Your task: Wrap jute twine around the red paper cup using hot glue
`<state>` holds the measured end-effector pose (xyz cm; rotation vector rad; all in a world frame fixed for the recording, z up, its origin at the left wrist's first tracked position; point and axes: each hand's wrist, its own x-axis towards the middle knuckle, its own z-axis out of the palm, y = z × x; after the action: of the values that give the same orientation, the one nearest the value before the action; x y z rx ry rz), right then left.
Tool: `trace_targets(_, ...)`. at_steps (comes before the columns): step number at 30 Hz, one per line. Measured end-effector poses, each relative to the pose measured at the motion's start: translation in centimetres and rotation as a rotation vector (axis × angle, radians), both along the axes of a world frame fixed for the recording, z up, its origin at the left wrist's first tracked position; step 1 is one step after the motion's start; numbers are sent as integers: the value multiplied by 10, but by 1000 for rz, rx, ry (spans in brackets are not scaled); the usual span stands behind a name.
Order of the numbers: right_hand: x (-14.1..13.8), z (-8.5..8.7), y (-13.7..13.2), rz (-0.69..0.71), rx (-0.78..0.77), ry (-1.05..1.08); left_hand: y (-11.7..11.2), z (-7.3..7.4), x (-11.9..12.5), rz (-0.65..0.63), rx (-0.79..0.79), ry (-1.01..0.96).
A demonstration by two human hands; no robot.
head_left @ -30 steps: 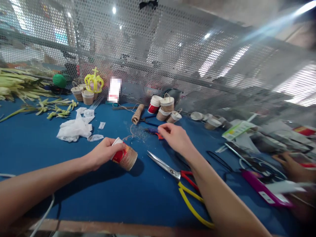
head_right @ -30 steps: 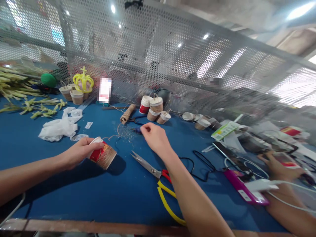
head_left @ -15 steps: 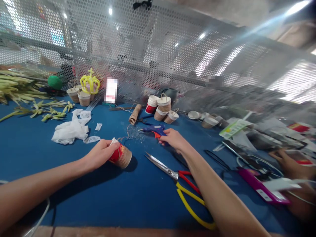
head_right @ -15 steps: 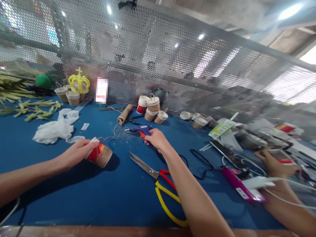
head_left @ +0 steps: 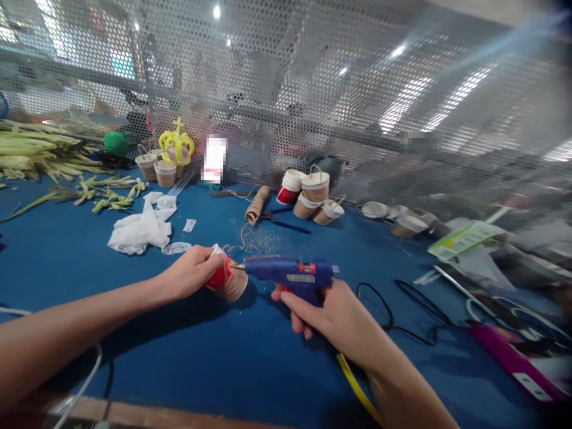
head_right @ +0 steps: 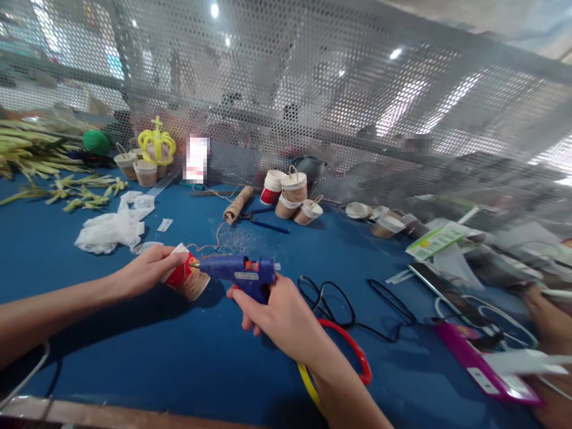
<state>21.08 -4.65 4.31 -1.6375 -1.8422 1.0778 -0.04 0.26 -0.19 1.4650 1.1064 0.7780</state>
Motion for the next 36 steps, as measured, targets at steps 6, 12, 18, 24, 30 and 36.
trace_targets(6, -1, -5, -5, -25, 96, -102, 1, 3, 1, -16, 12, 67)
trace_targets(12, -5, -8, -10, -42, 213, -191, 1, 2, 0, -41, 25, 127)
trace_targets(18, -7, -7, -11, -30, 213, -201, 1, 2, 1, -37, 32, 142)
trace_targets(24, -4, -9, -10, 41, 238, -218, 1, 3, 2, -59, -11, 105)
trace_targets(30, -4, -10, -10, 43, 316, -242, 0, 4, 1, -30, 25, 145)
trace_targets(36, -6, -10, -13, 84, 332, -234, 0, 2, 2, -39, 15, 143)
